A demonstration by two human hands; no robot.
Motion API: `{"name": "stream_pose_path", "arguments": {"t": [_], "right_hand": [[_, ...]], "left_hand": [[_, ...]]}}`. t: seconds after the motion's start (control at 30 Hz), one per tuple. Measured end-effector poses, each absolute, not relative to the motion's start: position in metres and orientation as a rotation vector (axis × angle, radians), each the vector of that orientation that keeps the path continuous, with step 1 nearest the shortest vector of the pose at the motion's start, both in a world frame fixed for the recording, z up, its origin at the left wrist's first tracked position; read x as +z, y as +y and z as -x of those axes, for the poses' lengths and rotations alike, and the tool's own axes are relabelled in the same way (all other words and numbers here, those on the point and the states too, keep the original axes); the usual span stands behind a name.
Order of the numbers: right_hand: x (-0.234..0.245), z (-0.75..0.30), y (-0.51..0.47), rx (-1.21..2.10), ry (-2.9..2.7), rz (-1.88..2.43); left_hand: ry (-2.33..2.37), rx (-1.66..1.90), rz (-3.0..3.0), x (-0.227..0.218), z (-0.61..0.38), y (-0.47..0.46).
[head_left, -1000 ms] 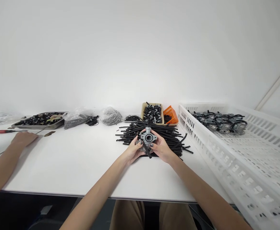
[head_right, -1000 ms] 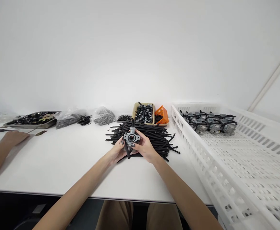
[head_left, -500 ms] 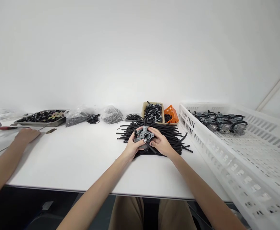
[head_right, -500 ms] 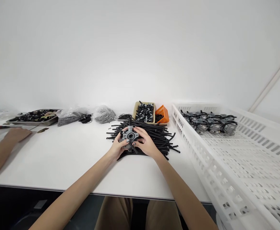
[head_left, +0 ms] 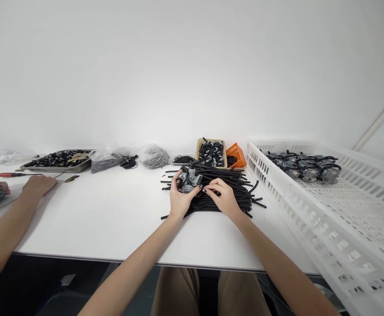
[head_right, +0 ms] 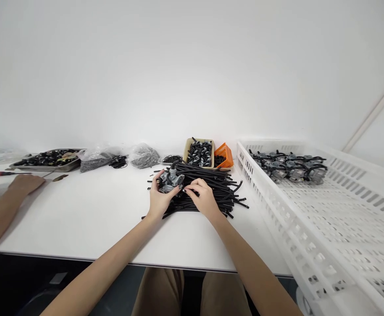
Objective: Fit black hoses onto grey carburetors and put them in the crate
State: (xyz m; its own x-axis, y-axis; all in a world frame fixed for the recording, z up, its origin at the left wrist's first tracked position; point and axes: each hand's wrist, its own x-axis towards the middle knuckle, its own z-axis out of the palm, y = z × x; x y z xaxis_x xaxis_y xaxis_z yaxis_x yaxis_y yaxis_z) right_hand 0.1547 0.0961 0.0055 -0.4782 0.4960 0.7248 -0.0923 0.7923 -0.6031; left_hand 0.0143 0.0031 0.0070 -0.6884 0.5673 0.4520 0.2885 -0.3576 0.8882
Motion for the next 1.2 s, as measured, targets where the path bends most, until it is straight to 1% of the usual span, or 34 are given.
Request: {"name": "stream_pose_path", "arguments": {"t": [0.17, 0.43, 0.67, 0.9, 1.2], "right_hand": [[0.003, -0.153, 0.093, 0.739, -2.036, 0.288], [-0.003, -0.15, 0.093, 0.695, -2.082, 0.42], [-0.005, -0.15, 0.094, 0.638, -2.114, 0.386], [-0.007, -0.147, 0.094, 0.715, -2.103, 0.392], [-0.009, -0.146, 0.092, 0.717, -2.044, 0.317]], "left_hand": [[1.708, 2.196, -1.131, 0.002, -0.013, 0.004], [1.679, 2.257, -1.06, 0.004, -0.013, 0.006], [1.703, 2.253, -1.034, 0.001, -0.012, 0.009], [1.771, 2.217, -1.079, -0.001, -0.011, 0.008], [1.747, 2.24, -1.141, -0.004, -0.011, 0.013]]}}
